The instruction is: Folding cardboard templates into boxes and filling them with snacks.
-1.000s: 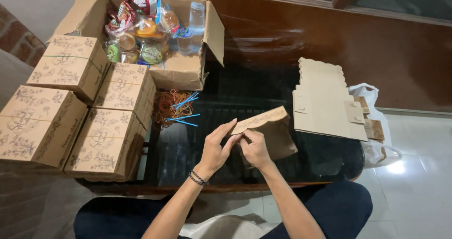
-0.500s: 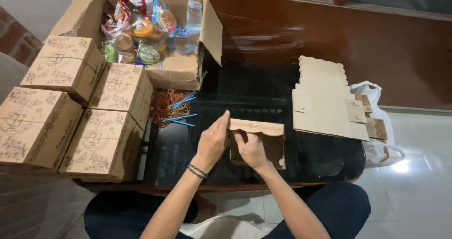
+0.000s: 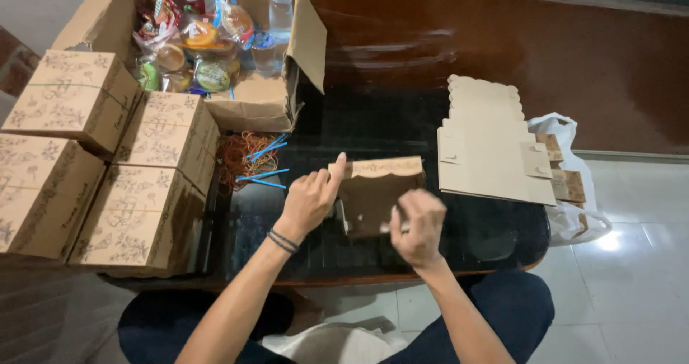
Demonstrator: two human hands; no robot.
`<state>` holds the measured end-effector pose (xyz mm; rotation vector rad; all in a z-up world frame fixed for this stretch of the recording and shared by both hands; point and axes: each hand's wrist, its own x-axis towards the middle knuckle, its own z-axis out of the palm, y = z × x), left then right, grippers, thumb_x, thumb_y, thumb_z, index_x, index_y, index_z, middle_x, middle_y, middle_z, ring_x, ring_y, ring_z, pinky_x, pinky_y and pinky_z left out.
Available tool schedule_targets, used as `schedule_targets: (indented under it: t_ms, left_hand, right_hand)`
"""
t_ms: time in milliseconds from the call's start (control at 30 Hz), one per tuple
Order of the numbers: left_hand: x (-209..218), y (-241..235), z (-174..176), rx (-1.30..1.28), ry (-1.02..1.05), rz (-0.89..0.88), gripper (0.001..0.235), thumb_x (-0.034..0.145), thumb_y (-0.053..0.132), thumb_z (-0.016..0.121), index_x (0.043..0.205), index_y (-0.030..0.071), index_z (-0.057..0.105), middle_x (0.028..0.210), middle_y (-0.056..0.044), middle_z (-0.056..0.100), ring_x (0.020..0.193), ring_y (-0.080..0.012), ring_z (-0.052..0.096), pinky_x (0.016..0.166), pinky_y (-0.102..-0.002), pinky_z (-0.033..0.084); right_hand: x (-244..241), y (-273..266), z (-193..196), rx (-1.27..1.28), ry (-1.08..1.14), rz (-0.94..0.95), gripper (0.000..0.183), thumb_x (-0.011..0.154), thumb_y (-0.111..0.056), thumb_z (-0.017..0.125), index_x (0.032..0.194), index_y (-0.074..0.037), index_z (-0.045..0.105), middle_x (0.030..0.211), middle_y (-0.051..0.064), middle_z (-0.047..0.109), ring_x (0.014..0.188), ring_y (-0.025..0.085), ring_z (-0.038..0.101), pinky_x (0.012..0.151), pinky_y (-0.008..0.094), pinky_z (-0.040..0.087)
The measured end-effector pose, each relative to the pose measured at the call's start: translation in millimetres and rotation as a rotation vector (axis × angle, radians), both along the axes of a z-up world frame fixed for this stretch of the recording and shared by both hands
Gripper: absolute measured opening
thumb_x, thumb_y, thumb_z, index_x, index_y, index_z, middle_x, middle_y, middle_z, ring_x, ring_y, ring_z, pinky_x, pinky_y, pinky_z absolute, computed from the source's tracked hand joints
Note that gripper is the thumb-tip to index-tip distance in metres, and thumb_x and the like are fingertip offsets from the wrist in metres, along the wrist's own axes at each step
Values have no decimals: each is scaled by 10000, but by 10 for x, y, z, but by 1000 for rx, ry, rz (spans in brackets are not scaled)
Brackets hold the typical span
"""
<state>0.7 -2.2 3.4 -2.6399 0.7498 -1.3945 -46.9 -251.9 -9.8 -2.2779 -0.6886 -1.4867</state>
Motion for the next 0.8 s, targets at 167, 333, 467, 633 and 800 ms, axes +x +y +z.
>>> schedule_targets:
  t_ms: [167,333,467,633,800]
  left_hand:
    - [186,70,145,26,1,-3,515,903,121,525,1412,136,608,725,0,544,571,-152,607,541,-279,542]
    - [441,128,200,-126,176,57,395,878,179,566,1262,228,645,699,36,562,561,-164,639,495,-306,536]
    - [590,52,301,-380,430,62,257,898,193,617,1143,252,664,823,0,610,770,-245,704,629,-360,585]
    - [807,-172,107,-1041,869,-277,478,938,26,604,1407,-4,517,1040,-276,714,997,-446,714,832,-486,606]
    - [482,-275,-107,-1194,1051,-562,256,877,16,611,1116,57,694,992,-142,722,1009,-199,629,916,-445,538]
  right_hand:
    - [36,-50,301,409,763,-71,711,921,-157,731,1436,144,343,1437,364,407,1368,514,415,1121,575,389]
    - [175,-324,-30,563,1391,-125,590,912,-283,741,1372,14,519,1413,218,574,1343,362,563,1094,429,492]
    - [67,-246,214,475,1479,11,803,772,-27,698,1487,21,336,1491,312,450,1361,476,484,1120,556,440]
    - [-46,-39,656,462,1439,207,1046,710,40,603,1592,73,42,1621,403,113,1500,540,186,1242,607,208]
    - [299,-263,-170,872,1281,252,553,943,-148,692,1455,-81,492,1409,179,594,1357,357,533,1078,513,483]
